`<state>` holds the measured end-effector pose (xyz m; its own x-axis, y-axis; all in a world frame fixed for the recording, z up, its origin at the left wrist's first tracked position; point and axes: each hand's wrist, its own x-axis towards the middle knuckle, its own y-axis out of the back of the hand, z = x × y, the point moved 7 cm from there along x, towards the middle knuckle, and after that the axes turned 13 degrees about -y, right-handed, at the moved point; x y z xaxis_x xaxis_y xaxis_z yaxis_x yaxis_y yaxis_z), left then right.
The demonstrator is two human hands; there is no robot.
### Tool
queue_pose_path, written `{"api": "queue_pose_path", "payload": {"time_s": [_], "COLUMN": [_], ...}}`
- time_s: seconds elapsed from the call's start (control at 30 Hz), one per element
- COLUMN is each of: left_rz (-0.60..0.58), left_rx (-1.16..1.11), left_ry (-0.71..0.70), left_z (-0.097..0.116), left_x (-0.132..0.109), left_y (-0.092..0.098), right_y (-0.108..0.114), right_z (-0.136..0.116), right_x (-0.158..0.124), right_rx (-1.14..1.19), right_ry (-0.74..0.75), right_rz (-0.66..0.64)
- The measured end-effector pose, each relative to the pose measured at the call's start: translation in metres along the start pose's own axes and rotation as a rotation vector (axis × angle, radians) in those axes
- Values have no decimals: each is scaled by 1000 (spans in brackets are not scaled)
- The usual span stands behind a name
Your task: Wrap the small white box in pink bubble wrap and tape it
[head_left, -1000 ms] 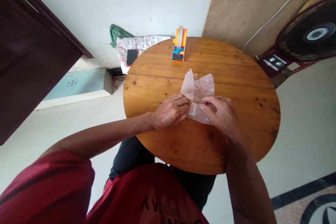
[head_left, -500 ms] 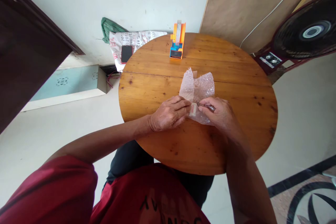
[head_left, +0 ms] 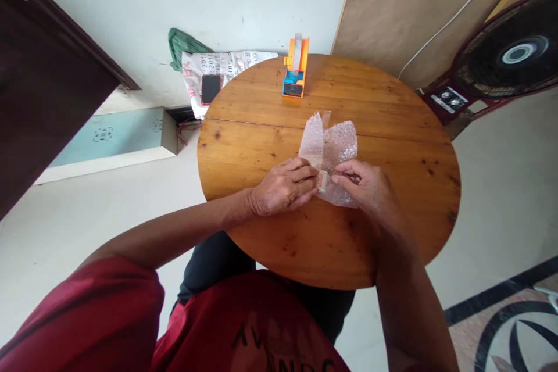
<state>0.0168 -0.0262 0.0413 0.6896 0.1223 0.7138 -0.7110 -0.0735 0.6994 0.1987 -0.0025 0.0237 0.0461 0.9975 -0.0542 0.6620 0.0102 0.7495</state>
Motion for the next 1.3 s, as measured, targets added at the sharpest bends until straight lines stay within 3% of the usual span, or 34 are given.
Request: {"api": "queue_pose_path", "payload": {"time_s": [0.53,0.73,0.9,1.03,1.13,1.3], "left_rz": [-95,-296,-413,-415,-387,-356], "left_rx": [12,59,81,99,94,57], "left_ry": [13,-15,-14,-13,-8,13], "left_z": [-1,1,2,2,1,0], "left_x": [-3,5,12,10,8,4], "left_y": [-5,-8,-12,-14,-15,-18], "right_y": [-4,0,21,23,19,14], "right_z": [11,6,-3,21,41,35], "right_x": [5,2,-20,-52,-73,-78], "right_rx": [42,63,8,58,228,371], "right_ry": [-66,-91,-98,-333,-470,-329], "right_rz": [-14,14,194,185,170,147]}}
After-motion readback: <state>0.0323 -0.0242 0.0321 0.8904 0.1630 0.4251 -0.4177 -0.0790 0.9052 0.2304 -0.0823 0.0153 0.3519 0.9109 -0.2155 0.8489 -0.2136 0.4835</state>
